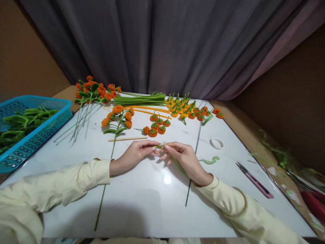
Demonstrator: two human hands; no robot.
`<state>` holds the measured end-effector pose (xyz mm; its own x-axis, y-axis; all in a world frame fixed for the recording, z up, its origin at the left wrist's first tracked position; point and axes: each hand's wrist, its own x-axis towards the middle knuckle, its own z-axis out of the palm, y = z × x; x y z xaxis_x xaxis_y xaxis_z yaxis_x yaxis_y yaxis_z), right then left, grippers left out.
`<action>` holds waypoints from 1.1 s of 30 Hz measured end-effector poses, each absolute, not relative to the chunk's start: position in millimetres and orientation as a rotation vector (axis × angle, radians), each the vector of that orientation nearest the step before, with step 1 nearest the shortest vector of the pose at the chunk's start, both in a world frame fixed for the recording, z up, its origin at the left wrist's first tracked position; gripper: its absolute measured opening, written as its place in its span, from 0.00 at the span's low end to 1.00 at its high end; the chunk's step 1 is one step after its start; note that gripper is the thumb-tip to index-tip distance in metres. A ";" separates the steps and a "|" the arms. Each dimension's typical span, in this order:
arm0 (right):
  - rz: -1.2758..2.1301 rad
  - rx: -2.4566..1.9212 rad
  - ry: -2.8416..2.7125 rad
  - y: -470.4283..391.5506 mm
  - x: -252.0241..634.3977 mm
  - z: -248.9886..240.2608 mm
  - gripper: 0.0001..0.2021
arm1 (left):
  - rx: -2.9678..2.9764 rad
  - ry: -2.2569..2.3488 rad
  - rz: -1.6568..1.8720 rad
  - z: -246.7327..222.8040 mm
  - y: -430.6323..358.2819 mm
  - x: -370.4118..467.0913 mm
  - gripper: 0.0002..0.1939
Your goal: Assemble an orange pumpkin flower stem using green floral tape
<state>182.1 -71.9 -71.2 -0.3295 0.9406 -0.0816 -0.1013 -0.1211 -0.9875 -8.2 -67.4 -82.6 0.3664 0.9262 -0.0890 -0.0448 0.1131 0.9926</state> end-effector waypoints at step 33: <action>1.659 -0.967 -1.386 -78.4 175.4 -70.3 0.14 | 2.236 0.936 1.208 -90.5 -79.6 -10.4 0.09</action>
<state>175.4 -78.4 -70.3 -0.4292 0.8995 -0.0817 -0.0797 -0.1279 -0.9886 -10.4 -79.6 -90.5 0.3924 0.7316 0.5575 0.3567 -0.6797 0.6409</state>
